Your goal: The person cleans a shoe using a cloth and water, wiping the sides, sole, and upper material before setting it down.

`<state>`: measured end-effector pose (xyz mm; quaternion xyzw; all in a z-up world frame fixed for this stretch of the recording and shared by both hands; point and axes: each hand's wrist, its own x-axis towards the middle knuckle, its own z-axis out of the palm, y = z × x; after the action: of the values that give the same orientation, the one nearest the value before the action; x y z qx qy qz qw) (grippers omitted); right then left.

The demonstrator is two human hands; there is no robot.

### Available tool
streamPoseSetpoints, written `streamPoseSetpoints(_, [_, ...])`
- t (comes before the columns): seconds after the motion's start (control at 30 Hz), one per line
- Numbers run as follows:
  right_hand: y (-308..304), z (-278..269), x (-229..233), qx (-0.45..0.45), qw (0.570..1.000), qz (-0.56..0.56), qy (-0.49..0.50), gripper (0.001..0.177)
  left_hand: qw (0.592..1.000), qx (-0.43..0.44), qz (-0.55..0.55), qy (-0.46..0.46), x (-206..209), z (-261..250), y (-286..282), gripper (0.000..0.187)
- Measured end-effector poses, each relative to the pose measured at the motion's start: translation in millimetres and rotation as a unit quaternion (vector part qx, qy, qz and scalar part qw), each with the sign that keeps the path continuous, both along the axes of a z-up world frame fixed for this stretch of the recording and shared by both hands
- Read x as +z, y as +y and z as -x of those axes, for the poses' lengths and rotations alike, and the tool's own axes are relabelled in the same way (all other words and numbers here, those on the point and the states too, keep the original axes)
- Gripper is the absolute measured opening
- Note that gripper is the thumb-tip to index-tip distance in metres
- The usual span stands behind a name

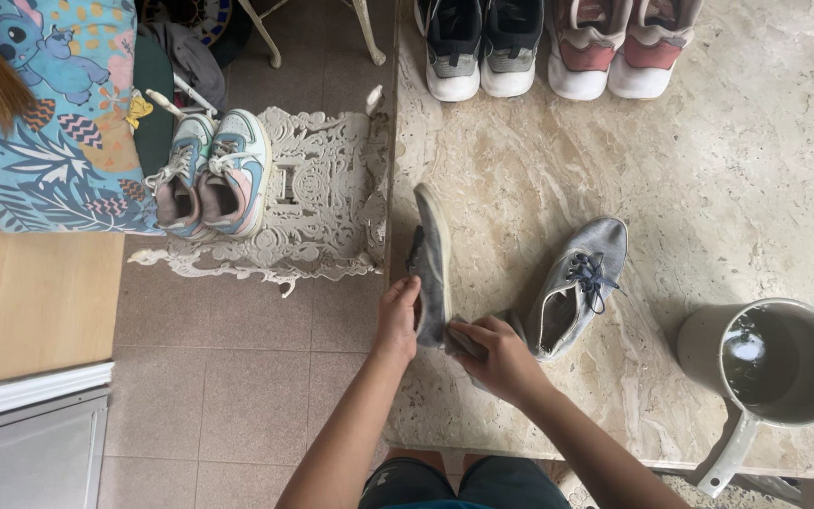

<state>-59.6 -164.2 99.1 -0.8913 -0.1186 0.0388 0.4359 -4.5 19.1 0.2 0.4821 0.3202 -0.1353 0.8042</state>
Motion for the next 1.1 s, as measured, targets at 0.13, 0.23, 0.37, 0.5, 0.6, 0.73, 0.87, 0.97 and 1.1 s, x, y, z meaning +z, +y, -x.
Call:
streamPoseSetpoints(0.13, [-5, -16, -4, -0.024, 1.000, 0.002, 0.019, 0.033, 0.993, -0.058, -0.098, -0.017, -6, 3, 5, 0.041])
streamPoseSetpoints(0.23, [13, -30, -3, -0.054, 0.998, 0.011, -0.003, 0.038, 0.967, -0.124, -0.215, 0.049, 8, 1, 2, 0.050])
streamPoseSetpoints(0.37, [36, -48, -18, 0.032, 0.991, 0.020, -0.132, 0.030, 0.958, -0.166, -0.234, 0.033, 29, -3, -3, 0.053])
streamPoseSetpoints(0.5, [44, -99, -16, 0.005, 0.998, 0.033, -0.054, 0.019, 0.967, -0.149, -0.199, -0.063, 32, -8, 4, 0.051])
streamPoseSetpoints(0.6, [41, -133, -3, -0.026, 0.988, 0.055, -0.141, 0.029, 0.953, -0.140, -0.251, -0.099, 37, -3, 0, 0.048])
streamPoseSetpoints(0.73, [41, -125, -10, -0.068, 0.968, 0.089, -0.226, 0.036, 0.899, -0.219, -0.378, -0.014, 34, -2, -3, 0.042])
streamPoseSetpoints(0.87, [41, -82, -31, -0.066, 0.980, 0.037, -0.185, 0.027, 0.970, -0.145, -0.192, -0.023, 6, 2, -9, 0.045])
streamPoseSetpoints(0.97, [36, -36, -36, -0.068, 0.987, 0.026, -0.146, 0.030, 0.966, -0.131, -0.217, -0.057, -19, 5, -6, 0.049])
streamPoseSetpoints(1.1, [22, -16, -28, -0.052, 0.998, -0.008, 0.018, 0.033, 0.900, -0.161, -0.393, -0.093, -26, 1, 0, 0.053])
